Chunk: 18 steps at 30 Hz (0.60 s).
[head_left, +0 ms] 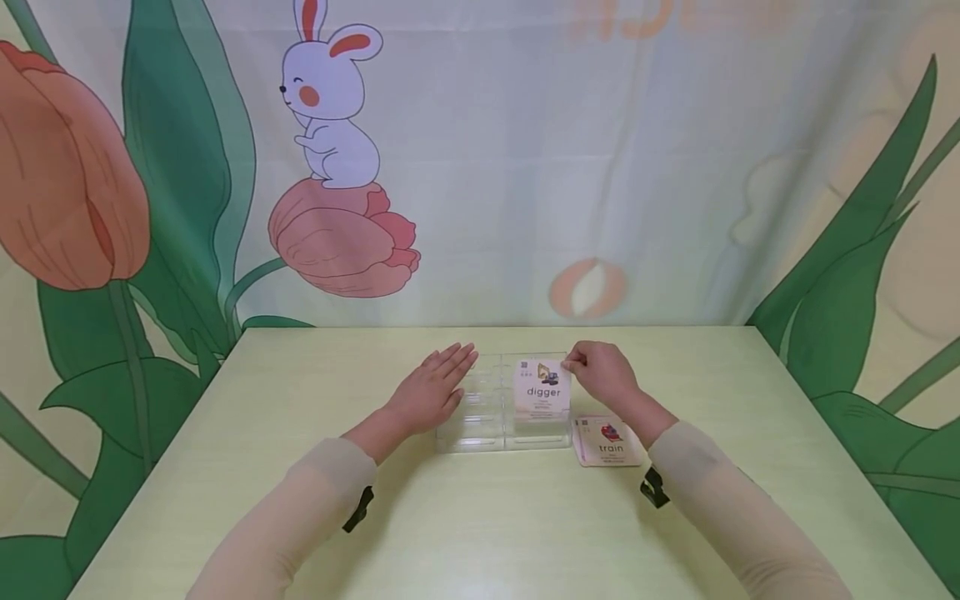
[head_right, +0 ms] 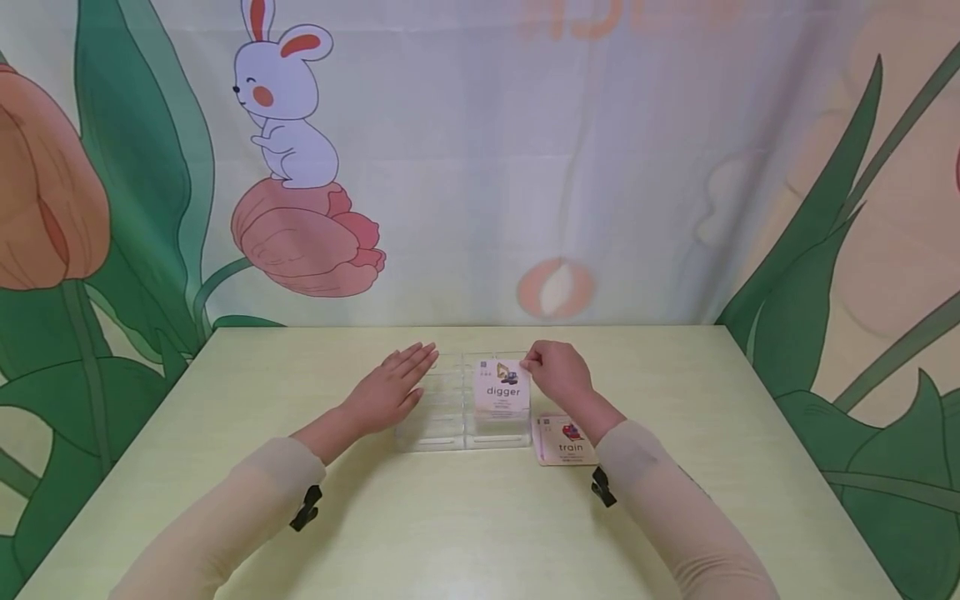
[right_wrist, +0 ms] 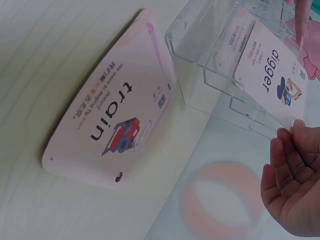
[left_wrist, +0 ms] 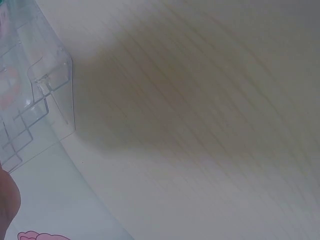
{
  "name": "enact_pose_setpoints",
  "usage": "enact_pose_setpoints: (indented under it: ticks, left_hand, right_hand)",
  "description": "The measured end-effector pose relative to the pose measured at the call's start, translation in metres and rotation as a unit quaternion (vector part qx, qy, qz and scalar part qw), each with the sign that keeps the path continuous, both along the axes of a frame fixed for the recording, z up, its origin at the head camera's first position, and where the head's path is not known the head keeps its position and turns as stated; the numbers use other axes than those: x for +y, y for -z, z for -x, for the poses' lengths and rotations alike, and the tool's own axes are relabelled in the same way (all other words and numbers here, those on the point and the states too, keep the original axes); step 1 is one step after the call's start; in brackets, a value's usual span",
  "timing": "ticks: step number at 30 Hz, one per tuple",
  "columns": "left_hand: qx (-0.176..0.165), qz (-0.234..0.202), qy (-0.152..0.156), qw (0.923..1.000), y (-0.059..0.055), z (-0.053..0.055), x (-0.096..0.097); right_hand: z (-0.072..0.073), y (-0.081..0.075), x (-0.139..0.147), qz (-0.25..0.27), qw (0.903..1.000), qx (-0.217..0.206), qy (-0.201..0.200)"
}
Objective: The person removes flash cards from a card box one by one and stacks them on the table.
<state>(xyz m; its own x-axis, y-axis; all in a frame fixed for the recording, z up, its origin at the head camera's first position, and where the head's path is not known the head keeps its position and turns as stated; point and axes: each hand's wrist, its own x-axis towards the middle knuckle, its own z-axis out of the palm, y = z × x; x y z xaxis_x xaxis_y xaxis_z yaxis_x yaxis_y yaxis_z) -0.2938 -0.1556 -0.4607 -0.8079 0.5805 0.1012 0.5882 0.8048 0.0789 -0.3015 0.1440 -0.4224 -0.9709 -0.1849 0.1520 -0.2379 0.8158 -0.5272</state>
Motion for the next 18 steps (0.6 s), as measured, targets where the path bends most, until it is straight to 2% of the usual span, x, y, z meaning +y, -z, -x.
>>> enact_pose_setpoints:
  ticks: [18]
  left_hand:
    - [-0.003, -0.004, -0.005, 1.0000, 0.000, -0.001, 0.002]
  right_hand:
    - [0.006, -0.013, 0.001, 0.015, 0.9997, -0.001, 0.020]
